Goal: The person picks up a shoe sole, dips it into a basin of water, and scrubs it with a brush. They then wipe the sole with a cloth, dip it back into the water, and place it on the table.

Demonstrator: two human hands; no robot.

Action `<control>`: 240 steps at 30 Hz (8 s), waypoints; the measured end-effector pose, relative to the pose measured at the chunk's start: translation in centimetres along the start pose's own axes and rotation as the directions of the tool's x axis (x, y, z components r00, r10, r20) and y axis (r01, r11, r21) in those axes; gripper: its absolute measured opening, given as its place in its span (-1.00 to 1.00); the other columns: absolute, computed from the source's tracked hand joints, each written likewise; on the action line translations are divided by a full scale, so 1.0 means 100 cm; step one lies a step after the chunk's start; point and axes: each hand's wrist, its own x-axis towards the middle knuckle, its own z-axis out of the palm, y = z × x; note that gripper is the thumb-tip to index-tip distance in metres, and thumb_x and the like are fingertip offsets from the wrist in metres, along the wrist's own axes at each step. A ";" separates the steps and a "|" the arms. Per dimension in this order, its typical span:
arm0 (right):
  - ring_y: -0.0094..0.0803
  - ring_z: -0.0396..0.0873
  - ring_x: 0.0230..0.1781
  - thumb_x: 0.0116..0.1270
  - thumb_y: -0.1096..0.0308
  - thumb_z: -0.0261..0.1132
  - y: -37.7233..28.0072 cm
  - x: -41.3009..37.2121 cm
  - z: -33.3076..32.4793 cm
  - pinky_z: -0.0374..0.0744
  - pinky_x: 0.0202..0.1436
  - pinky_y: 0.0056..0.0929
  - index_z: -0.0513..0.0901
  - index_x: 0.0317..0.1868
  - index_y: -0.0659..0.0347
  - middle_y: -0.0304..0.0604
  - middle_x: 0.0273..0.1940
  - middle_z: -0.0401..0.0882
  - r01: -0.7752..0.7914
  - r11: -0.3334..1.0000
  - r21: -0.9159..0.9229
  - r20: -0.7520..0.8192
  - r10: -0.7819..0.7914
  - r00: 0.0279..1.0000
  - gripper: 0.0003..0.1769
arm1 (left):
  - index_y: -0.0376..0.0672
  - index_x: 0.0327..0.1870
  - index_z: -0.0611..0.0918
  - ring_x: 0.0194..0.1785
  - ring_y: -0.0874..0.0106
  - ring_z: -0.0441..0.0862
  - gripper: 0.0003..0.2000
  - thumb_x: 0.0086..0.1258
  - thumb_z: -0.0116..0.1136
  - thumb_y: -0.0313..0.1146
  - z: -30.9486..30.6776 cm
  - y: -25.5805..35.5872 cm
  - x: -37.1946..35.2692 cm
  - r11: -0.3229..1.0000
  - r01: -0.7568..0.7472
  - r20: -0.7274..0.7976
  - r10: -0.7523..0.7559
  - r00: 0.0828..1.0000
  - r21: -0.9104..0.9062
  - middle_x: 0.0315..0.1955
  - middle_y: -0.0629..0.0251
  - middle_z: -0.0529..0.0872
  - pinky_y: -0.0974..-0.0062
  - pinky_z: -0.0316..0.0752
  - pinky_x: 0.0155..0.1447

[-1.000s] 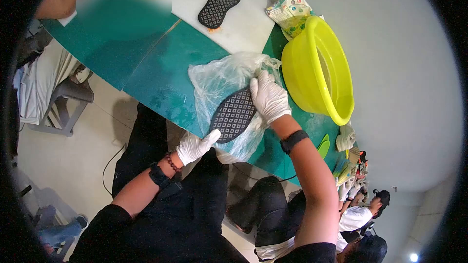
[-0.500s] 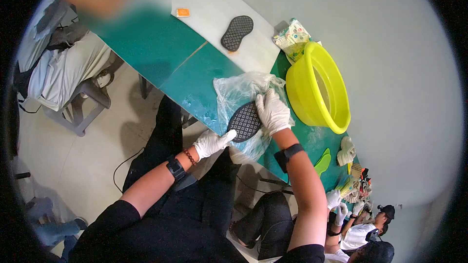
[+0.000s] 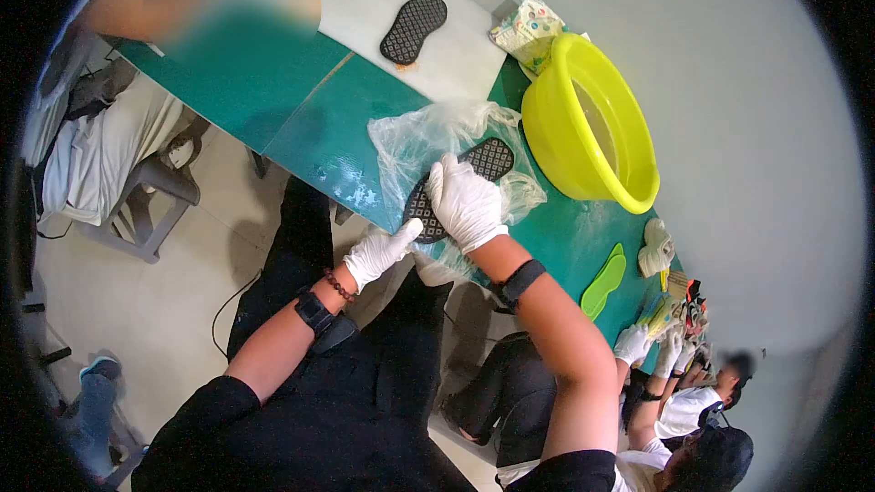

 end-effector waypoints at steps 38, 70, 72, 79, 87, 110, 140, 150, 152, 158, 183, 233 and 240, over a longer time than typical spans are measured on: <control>0.13 0.64 -0.40 0.52 0.19 0.09 0.003 -0.006 0.002 0.59 -0.32 -0.02 0.54 -0.22 0.20 0.11 -0.38 0.64 -0.013 0.969 0.245 0.006 0.012 1.000 -0.74 | -0.32 0.29 0.47 0.21 0.16 0.56 -0.47 0.42 0.26 -0.17 -0.002 -0.008 0.001 0.990 -0.132 0.004 0.132 0.991 0.053 0.18 0.00 0.60 0.24 0.44 0.28; 0.15 0.61 -0.44 0.43 0.19 0.20 0.035 0.012 0.006 0.56 -0.42 0.01 0.51 -0.37 0.24 0.18 -0.46 0.60 0.088 0.996 0.026 -0.071 -0.086 0.994 -0.70 | -0.30 0.19 0.56 -0.05 0.41 0.61 -0.55 0.49 0.21 -0.11 -0.003 -0.010 0.004 0.995 -0.096 0.041 0.096 0.995 -0.003 -0.02 0.21 0.68 0.34 0.53 0.06; 0.14 0.65 -0.42 0.40 0.12 0.22 0.076 0.033 0.013 0.61 -0.36 0.01 0.55 -0.33 0.21 0.17 -0.45 0.64 -0.064 0.990 -0.127 -0.049 0.058 0.997 -0.69 | -0.30 0.21 0.55 -0.01 0.39 0.60 -0.54 0.48 0.22 -0.11 -0.004 -0.003 0.002 0.997 -0.074 0.047 0.072 0.996 0.037 0.02 0.19 0.68 0.32 0.51 0.11; 0.20 0.68 -0.38 0.54 0.04 -0.04 0.145 0.062 0.037 0.64 -0.23 0.12 0.68 -0.33 0.27 0.25 -0.42 0.68 -0.335 0.933 -0.128 -0.181 0.310 0.933 -0.47 | -0.24 -0.10 0.70 -0.16 0.17 0.69 -0.62 0.42 0.25 -0.04 -0.004 0.002 0.002 0.991 -0.112 0.022 0.111 0.994 0.072 -0.25 0.11 0.76 0.20 0.52 0.01; 0.22 0.64 -0.35 0.46 0.06 0.12 0.049 0.014 -0.009 0.58 -0.24 0.14 0.59 -0.29 0.23 0.20 -0.38 0.66 -0.142 0.973 0.181 -0.088 0.160 0.983 -0.62 | -0.21 -0.18 0.68 -0.21 0.07 0.66 -0.65 0.45 0.21 -0.03 -0.008 0.003 0.001 0.984 -0.094 0.096 0.080 0.992 0.153 -0.34 0.06 0.73 0.16 0.51 -0.06; 0.20 0.70 -0.32 0.50 0.05 0.01 0.131 0.064 0.031 0.64 -0.18 0.11 0.71 -0.29 0.22 0.23 -0.36 0.70 -0.346 0.931 -0.119 -0.128 0.331 0.935 -0.52 | -0.21 -0.15 0.73 -0.19 0.21 0.70 -0.61 0.45 0.21 0.00 -0.007 0.002 0.000 0.981 -0.110 0.046 0.104 0.994 0.159 -0.31 0.18 0.77 0.24 0.53 -0.01; 0.13 0.71 -0.25 0.49 0.04 0.04 0.105 0.050 0.019 0.64 -0.15 0.04 0.69 -0.29 0.23 0.19 -0.29 0.72 -0.297 0.952 -0.077 -0.025 0.296 0.955 -0.55 | -0.21 0.28 0.47 -0.02 0.31 0.66 -0.59 0.44 0.19 -0.42 -0.015 -0.020 -0.003 0.906 -0.274 0.238 0.203 0.950 0.322 -0.03 0.17 0.69 0.33 0.55 0.09; 0.01 0.72 -0.39 0.40 0.16 0.10 0.080 0.032 0.016 0.67 -0.35 -0.04 0.60 -0.29 0.19 0.06 -0.41 0.70 -0.181 0.971 -0.158 -0.121 0.163 0.979 -0.71 | -0.23 0.45 0.35 -0.01 0.12 0.71 -0.42 0.41 0.19 -0.40 -0.022 -0.029 0.002 0.475 -0.523 0.394 0.349 0.850 0.708 0.17 -0.01 0.64 0.26 0.59 0.09; 0.03 0.70 -0.38 0.48 0.11 0.09 0.069 0.017 0.028 0.67 -0.33 -0.06 0.52 -0.15 0.20 0.06 -0.32 0.64 -0.182 0.981 -0.068 -0.231 0.162 0.959 -0.70 | -0.22 0.45 0.35 -0.14 0.10 0.73 -0.44 0.43 0.17 -0.37 -0.023 -0.021 0.001 0.509 -0.476 0.379 0.288 0.879 0.717 0.13 -0.05 0.65 0.23 0.61 -0.04; 0.20 0.64 -0.12 0.35 0.25 0.25 0.049 -0.024 0.006 0.63 -0.03 0.03 0.42 0.06 0.22 0.24 -0.03 0.50 -0.236 0.918 0.320 -0.181 0.303 0.936 -0.64 | -0.12 0.49 0.27 -0.34 -0.02 0.69 -0.39 0.41 0.12 -0.40 -0.034 -0.066 0.021 0.571 -0.529 0.344 0.406 0.847 0.628 -0.18 -0.15 0.70 0.10 0.55 -0.28; 0.05 0.63 0.05 0.22 0.20 0.33 0.058 -0.099 -0.009 0.58 0.13 -0.19 0.48 0.22 0.20 0.13 0.04 0.64 -0.434 0.751 0.496 -0.107 0.550 0.829 -0.43 | -0.10 0.42 0.33 -0.20 0.02 0.66 -0.50 0.46 0.06 -0.45 -0.032 -0.065 0.013 0.599 -0.438 0.292 0.330 0.898 0.670 -0.17 -0.03 0.64 0.14 0.56 -0.04; -0.03 0.59 -0.13 0.32 0.64 0.09 0.051 -0.002 -0.025 0.55 0.04 -0.36 0.60 0.00 0.31 0.09 -0.10 0.54 -0.122 0.883 0.453 0.067 0.103 0.992 -0.72 | 0.10 0.40 0.48 0.19 0.25 0.61 -0.58 0.54 0.11 -0.30 -0.022 -0.029 -0.002 0.659 -0.656 0.385 0.534 0.752 0.368 0.19 0.25 0.66 0.28 0.45 0.33; 0.11 0.56 -0.08 0.46 0.37 0.17 0.073 0.032 0.004 0.55 0.06 -0.11 0.59 -0.03 0.32 0.14 -0.14 0.56 0.073 0.984 0.164 -0.029 -0.069 0.997 -0.79 | 0.04 0.44 0.45 0.30 0.32 0.56 -0.57 0.58 0.03 -0.27 -0.019 -0.036 -0.001 0.596 -0.723 0.421 0.590 0.689 0.349 0.30 0.29 0.57 0.32 0.38 0.43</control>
